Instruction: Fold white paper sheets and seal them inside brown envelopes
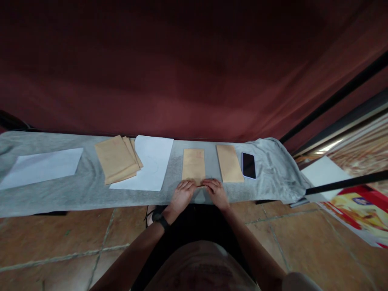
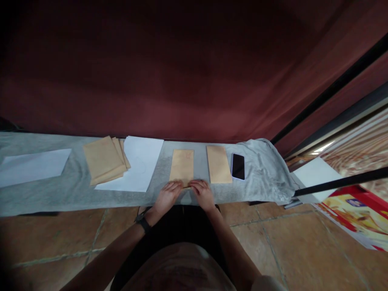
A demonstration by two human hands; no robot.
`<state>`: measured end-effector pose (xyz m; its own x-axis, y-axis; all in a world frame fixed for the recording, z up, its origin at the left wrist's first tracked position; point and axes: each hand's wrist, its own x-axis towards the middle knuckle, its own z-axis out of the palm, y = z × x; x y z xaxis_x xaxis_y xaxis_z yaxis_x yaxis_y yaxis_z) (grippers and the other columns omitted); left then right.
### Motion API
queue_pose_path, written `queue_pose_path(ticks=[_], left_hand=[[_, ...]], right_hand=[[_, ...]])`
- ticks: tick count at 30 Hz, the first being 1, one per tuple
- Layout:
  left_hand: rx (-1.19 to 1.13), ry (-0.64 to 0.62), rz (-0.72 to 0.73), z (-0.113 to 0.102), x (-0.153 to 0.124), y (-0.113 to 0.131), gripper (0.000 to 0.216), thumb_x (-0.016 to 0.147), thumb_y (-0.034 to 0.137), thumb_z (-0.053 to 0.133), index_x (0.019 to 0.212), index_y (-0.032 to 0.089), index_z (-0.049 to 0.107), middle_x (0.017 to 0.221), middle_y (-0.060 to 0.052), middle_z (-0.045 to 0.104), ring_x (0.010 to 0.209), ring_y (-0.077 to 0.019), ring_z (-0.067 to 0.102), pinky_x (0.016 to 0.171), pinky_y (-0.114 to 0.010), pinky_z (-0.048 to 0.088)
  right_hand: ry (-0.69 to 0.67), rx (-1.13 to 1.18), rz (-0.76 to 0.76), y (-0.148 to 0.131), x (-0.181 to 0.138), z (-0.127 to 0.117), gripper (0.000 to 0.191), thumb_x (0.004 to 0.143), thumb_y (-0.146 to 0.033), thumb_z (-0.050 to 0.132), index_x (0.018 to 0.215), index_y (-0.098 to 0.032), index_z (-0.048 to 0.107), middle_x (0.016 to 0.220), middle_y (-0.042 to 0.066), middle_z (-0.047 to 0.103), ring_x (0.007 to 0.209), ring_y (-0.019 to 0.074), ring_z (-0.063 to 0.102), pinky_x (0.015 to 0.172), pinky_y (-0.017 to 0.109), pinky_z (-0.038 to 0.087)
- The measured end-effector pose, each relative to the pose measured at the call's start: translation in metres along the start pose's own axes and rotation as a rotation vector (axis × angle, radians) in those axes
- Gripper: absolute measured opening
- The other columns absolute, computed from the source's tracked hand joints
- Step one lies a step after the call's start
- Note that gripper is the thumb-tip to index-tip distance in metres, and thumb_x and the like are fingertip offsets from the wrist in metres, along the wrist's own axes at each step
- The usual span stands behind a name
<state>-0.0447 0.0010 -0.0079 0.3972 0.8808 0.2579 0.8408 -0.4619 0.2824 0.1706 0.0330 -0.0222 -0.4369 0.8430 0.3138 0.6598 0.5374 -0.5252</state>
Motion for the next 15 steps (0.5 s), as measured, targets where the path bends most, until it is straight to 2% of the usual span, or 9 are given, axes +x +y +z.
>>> queue_pose_path(ticks=[5,8,11,15], left_hand=[[-0.122,0.131,-0.194,0.001,0.0,-0.007,0.025,0.101,0.028,0.045,0.103,0.022,0.069,0.112,-0.007,0.072,0.107,-0.0228,0.063,0.098,-0.04,0.05],[-0.132,0.131,-0.245,-0.001,0.0,-0.008,0.022,0.1,0.029,0.047,0.101,0.022,0.068,0.111,-0.007,0.071,0.105,-0.0235,0.062,0.096,-0.041,0.05],[-0.116,0.125,-0.265,-0.001,0.001,-0.006,0.022,0.099,0.027,0.047,0.104,0.022,0.067,0.113,-0.007,0.071,0.106,-0.0243,0.062,0.094,-0.041,0.049],[-0.05,0.124,-0.289,0.001,0.002,-0.001,0.026,0.099,0.025,0.043,0.111,0.02,0.066,0.114,-0.009,0.071,0.105,-0.0263,0.062,0.093,-0.043,0.049]], right_hand=[[0.081,-0.055,0.106,-0.006,0.005,0.006,0.022,0.1,-0.023,0.052,0.103,-0.024,0.073,0.114,0.004,0.075,0.109,0.0205,0.066,0.1,0.039,0.046],[0.105,-0.068,0.122,-0.013,0.004,0.007,0.024,0.1,-0.021,0.049,0.103,-0.023,0.073,0.112,0.006,0.074,0.109,0.0205,0.065,0.101,0.038,0.046],[0.105,-0.08,0.081,-0.027,0.001,0.014,0.03,0.102,-0.02,0.044,0.117,-0.02,0.069,0.123,0.008,0.071,0.119,0.0206,0.061,0.109,0.04,0.042],[-0.026,-0.149,-0.064,-0.048,-0.01,0.027,0.042,0.103,-0.026,0.044,0.143,-0.018,0.054,0.148,0.009,0.056,0.139,0.0208,0.048,0.121,0.043,0.031]])
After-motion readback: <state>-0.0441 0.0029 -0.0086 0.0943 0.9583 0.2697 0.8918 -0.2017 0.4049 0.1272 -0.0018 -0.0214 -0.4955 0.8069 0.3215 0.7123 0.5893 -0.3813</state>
